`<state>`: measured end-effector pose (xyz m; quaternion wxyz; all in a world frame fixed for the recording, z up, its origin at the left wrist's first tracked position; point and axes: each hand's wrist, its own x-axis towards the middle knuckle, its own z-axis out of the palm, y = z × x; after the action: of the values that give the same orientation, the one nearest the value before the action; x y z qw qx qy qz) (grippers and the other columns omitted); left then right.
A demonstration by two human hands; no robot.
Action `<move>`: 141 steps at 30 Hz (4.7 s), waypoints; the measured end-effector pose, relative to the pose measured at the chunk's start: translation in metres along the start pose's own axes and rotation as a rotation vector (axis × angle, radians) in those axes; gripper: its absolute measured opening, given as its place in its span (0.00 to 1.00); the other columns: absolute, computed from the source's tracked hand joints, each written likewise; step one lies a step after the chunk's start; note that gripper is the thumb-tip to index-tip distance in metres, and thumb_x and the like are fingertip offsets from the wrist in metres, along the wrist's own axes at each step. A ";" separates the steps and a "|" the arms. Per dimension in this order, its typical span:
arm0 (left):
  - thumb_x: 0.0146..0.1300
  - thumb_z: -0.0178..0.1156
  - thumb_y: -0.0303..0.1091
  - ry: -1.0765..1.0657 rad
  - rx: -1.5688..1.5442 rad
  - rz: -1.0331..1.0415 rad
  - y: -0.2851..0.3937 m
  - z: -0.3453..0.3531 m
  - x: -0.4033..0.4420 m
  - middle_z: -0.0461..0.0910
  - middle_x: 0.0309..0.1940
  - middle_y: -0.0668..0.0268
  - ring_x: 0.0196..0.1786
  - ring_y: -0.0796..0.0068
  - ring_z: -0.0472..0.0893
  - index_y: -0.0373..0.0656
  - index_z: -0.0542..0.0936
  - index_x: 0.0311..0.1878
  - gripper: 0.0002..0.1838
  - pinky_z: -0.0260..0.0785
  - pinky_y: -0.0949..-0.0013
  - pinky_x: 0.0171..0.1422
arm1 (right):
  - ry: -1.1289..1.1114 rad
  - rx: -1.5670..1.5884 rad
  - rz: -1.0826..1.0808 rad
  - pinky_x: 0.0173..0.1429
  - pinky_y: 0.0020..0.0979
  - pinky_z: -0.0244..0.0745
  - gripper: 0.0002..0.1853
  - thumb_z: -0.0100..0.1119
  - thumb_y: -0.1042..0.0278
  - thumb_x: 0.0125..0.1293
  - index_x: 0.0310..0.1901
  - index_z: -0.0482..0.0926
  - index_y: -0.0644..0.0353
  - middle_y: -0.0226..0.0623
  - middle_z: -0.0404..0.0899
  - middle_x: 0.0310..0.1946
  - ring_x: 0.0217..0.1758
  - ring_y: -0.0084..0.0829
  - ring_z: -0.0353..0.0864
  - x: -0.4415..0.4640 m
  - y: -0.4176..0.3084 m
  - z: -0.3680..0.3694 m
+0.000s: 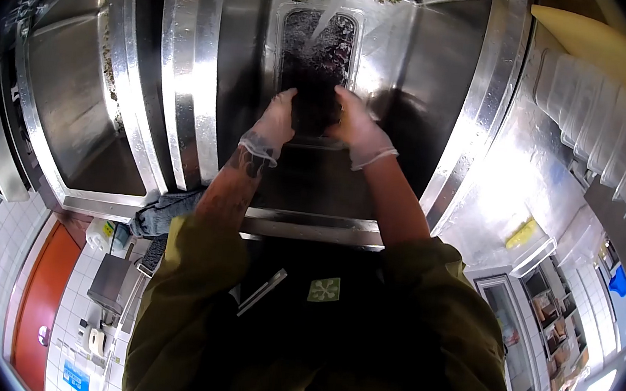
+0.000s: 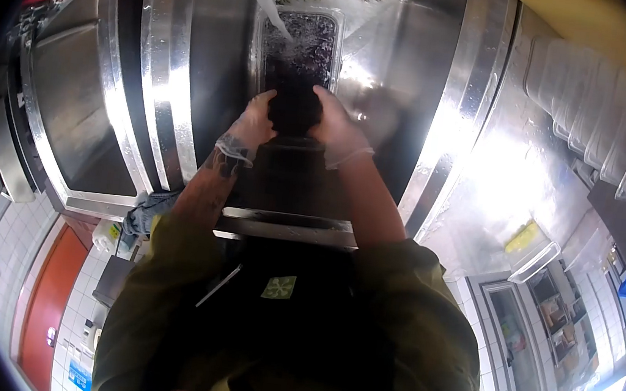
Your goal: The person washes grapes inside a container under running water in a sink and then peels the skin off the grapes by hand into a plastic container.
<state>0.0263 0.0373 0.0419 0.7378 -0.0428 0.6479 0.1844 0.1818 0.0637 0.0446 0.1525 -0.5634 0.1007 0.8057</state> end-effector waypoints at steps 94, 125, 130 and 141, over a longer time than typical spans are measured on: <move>0.59 0.55 0.56 -0.276 -0.548 0.042 0.011 0.001 0.078 0.71 0.59 0.61 0.60 0.59 0.71 0.44 0.64 0.64 0.35 0.64 0.53 0.63 | -0.165 0.351 -0.416 0.60 0.42 0.71 0.29 0.43 0.41 0.65 0.55 0.73 0.57 0.40 0.78 0.49 0.49 0.40 0.78 0.085 0.009 0.006; 0.57 0.55 0.40 0.540 0.389 0.418 -0.047 -0.025 0.033 0.79 0.47 0.53 0.51 0.58 0.78 0.38 0.76 0.52 0.21 0.67 0.59 0.56 | 0.051 -0.756 -0.278 0.58 0.27 0.70 0.26 0.52 0.61 0.66 0.66 0.65 0.46 0.36 0.65 0.65 0.58 0.34 0.74 -0.036 -0.012 0.003; 0.61 0.50 0.39 0.759 1.187 0.353 -0.129 -0.067 0.105 0.77 0.47 0.51 0.52 0.53 0.77 0.39 0.74 0.53 0.19 0.68 0.56 0.57 | 0.292 -1.423 -1.108 0.64 0.29 0.65 0.24 0.55 0.60 0.61 0.61 0.70 0.49 0.36 0.67 0.63 0.62 0.34 0.70 0.016 -0.006 -0.005; 0.67 0.39 0.35 0.369 1.426 0.264 -0.081 -0.061 0.035 0.79 0.37 0.43 0.46 0.45 0.79 0.41 0.73 0.50 0.16 0.71 0.48 0.50 | 0.572 -1.948 -1.378 0.72 0.41 0.50 0.32 0.52 0.63 0.57 0.66 0.60 0.55 0.43 0.53 0.69 0.71 0.41 0.53 0.041 -0.046 -0.007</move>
<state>-0.0007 -0.0487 -0.0159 0.4380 0.4936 0.7233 -0.2036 0.1917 0.1092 0.0045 0.0341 -0.5339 -0.8327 0.1426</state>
